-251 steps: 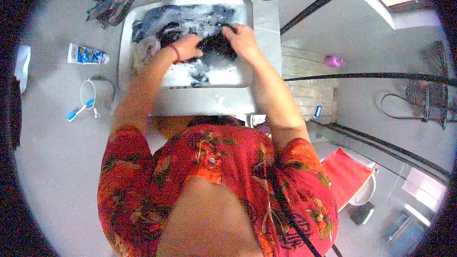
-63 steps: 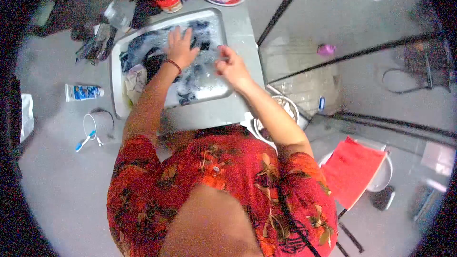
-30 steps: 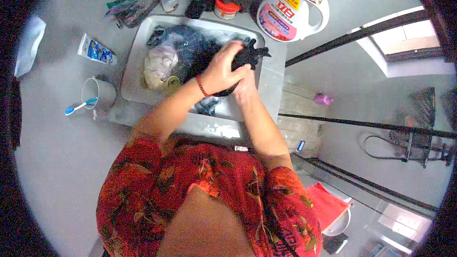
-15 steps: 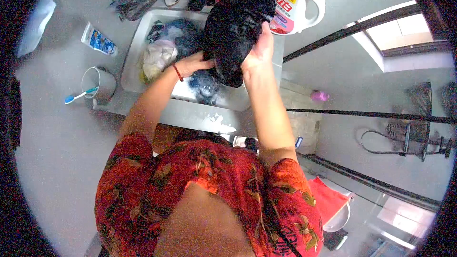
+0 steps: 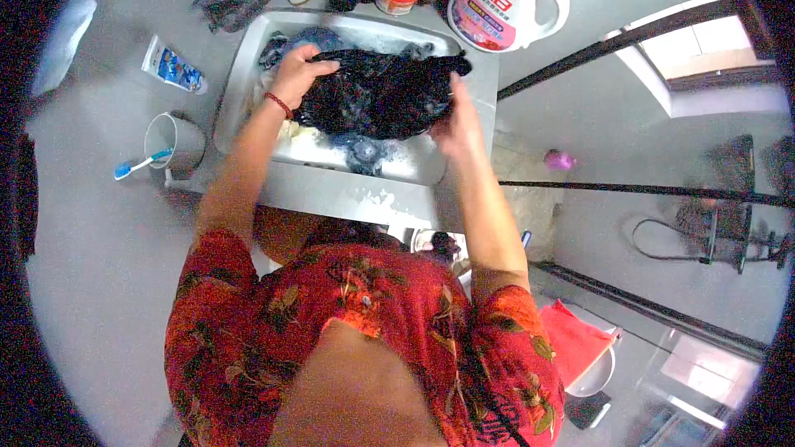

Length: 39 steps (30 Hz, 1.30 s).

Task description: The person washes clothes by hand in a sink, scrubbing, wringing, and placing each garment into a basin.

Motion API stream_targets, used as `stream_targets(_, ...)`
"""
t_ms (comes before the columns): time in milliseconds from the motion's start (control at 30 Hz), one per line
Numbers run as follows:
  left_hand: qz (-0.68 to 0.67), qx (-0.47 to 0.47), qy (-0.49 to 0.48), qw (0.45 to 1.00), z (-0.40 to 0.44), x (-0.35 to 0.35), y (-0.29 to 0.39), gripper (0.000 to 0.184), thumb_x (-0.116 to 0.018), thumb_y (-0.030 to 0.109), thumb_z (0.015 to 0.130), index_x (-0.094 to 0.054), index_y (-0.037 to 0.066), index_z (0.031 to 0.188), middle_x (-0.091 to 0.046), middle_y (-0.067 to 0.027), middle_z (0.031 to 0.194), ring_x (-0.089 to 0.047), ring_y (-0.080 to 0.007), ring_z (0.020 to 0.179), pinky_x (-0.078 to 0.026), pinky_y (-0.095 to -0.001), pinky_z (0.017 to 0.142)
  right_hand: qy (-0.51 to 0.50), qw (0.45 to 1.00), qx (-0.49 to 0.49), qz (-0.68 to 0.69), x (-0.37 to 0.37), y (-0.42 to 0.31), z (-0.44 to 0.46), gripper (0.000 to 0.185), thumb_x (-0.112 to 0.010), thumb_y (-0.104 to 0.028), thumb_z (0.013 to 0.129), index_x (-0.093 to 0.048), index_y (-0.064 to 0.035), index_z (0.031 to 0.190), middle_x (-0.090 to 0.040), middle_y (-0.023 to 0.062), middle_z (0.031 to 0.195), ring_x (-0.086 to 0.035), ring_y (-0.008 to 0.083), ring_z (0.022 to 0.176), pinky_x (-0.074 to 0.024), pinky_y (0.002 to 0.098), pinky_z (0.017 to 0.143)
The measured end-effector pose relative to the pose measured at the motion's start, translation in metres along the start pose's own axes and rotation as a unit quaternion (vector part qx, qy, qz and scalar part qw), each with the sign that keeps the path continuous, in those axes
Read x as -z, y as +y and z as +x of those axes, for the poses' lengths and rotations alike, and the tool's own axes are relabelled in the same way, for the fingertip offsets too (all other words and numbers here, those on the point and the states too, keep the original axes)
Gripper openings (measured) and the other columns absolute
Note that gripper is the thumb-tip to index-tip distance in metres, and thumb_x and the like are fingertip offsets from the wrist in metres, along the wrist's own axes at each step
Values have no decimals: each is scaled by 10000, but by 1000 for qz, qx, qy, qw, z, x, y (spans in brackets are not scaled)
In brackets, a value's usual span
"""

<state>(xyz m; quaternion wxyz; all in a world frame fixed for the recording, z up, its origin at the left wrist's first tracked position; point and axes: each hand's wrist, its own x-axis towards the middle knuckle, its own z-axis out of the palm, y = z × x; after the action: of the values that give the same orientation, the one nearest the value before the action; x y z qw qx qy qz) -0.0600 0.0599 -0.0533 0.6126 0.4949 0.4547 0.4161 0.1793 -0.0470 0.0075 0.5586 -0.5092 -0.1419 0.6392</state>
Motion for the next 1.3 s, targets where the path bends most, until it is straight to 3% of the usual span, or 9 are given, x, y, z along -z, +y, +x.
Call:
stream_targets(233, 353, -198, -35, 914, -5, -19, -24, 413, -722, 261, 646, -550, 8, 922, -524, -180, 1065, -507, -308, 1011, -415, -364, 850, 90, 693, 341, -629, 5, 58, 12, 622, -640, -201, 754, -334, 25, 1247, -450, 258, 1141, -546, 329, 893, -461, 380, 785)
stream_targets(400, 571, -146, -165, 791, -47, -45, -4, 778, -710, 279, 659, -311, 257, 1326, -117, -130, 1424, -263, -388, 1235, -333, -629, 876, 24, 457, 177, -871, -13, 70, 15, 709, -599, -275, 750, -247, -203, 1361, -157, 183, 1410, -244, 473, 1218, -340, 610, 848)
stream_targets(633, 681, -8, -261, 684, -37, -60, -28, 679, -609, 150, 719, -337, 306, 1322, -21, -123, 1457, -274, -367, 1229, -324, -553, 944, -32, 387, 63, -919, -1, 98, 46, 674, -474, -341, 831, -161, -163, 1401, -79, 189, 1447, -175, 474, 1266, -244, 599, 937)
stream_targets(833, 674, -39, -261, 690, 20, -55, -83, 569, -561, 114, 725, -430, 195, 1273, -153, -203, 1417, -272, -454, 1203, -284, -487, 1001, -28, 445, 65, -893, -4, 101, 72, 637, -493, -263, 813, -226, -133, 1377, -237, 190, 1399, -297, 386, 1242, -323, 522, 915)
stream_targets(967, 684, 56, -152, 711, 22, -75, -86, 384, -512, 182, 812, -518, 133, 1193, -293, -121, 1360, -357, -403, 1198, -384, -460, 942, 47, 685, 225, -691, 21, 117, 95, 608, -585, -181, 752, -350, -115, 1309, -551, 172, 1088, -551, 287, 920, -434, 376, 813)
stream_targets(1033, 606, 62, -43, 792, 34, -70, -111, 317, -515, 184, 806, -574, 121, 1111, -451, -141, 1246, -488, -381, 1077, -435, -429, 878, 14, 991, 33, -129, 7, 94, 76, 571, -592, -211, 774, -361, -109, 1286, -554, 138, 1034, -546, 273, 913, -449, 393, 783)
stream_targets(1100, 701, -99, -91, 701, 28, -66, -90, 223, -530, 133, 777, -630, 115, 975, -591, -147, 1043, -576, -341, 934, -465, -393, 811, 22, 998, 0, -53, 10, 84, 73, 518, -578, -267, 810, -375, -75, 1245, -544, 112, 1020, -540, 245, 916, -458, 407, 775)
stream_targets(1167, 427, -65, -102, 896, 29, -62, -79, 176, -531, 58, 735, -647, 103, 859, -624, -152, 907, -602, -314, 863, -470, -366, 775, 8, 994, -104, 25, 32, 83, 85, 495, -526, -350, 846, -379, -85, 1238, -534, 122, 1085, -539, 251, 945, -447, 434, 818)
stream_targets(1300, 312, -157, -134, 927, -15, -117, -2, 116, -610, 48, 690, -624, 63, 805, -633, -120, 803, -621, -246, 791, -473, -311, 694, -53, 966, -191, 163, 36, 72, 89, 461, -430, -467, 868, -465, -113, 1161, -526, 138, 1125, -522, 281, 1017, -436, 443, 865)
